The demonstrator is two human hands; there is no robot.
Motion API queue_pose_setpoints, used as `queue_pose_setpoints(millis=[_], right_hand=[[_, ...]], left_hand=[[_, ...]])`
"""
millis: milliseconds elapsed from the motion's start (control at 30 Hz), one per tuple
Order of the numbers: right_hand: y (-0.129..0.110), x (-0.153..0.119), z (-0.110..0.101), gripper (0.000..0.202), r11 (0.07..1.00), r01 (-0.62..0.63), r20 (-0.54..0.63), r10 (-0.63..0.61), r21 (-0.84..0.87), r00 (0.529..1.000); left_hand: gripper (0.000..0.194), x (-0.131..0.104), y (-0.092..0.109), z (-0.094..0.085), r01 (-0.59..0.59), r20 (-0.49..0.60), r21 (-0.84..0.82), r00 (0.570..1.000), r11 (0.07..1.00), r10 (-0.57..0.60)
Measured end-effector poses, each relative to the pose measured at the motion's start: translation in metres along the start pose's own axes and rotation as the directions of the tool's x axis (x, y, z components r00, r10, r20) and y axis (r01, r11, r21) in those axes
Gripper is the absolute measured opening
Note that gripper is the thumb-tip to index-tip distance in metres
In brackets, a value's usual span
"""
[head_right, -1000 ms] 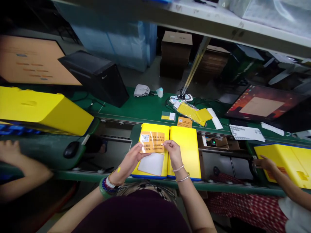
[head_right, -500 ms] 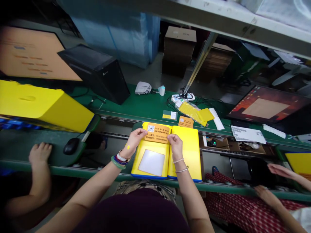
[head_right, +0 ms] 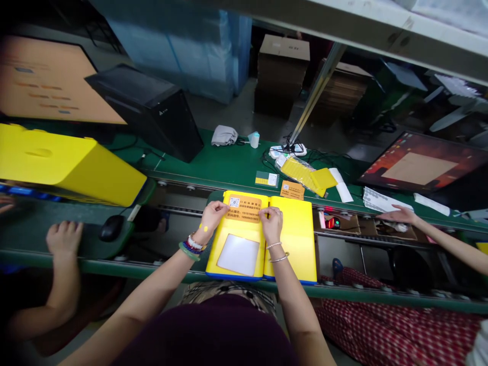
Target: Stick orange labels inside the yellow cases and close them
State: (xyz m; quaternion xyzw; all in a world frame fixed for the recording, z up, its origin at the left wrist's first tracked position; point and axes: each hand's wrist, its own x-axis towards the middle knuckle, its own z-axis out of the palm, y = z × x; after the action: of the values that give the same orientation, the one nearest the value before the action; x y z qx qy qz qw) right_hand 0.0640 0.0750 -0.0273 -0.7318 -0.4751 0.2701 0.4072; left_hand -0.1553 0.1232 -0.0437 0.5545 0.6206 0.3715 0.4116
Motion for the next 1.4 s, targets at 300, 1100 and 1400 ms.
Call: queue_pose_setpoints(millis=[300,1100,1400], right_hand=[[0.002,0.000,0.000,0.016,0.997,0.013,-0.024,-0.015,-0.070,1.000],[0.002,-0.001,0.003,0.018,0.977,0.059,-0.041,-0.069,-0.206,0.997],[0.004,-0.001,0.005,0.019,0.962,0.088,-0.048,-0.103,-0.258,0.993]], left_hand=[[0.019,-0.002,0.005,-0.001,0.001,0.019,0.054,1.000,0.999,-0.002],[0.018,-0.001,0.009,-0.001,-0.049,0.036,0.108,0.998,0.993,0.045],[0.016,-0.001,0.010,-0.003,-0.077,0.052,0.172,0.996,0.982,0.069]])
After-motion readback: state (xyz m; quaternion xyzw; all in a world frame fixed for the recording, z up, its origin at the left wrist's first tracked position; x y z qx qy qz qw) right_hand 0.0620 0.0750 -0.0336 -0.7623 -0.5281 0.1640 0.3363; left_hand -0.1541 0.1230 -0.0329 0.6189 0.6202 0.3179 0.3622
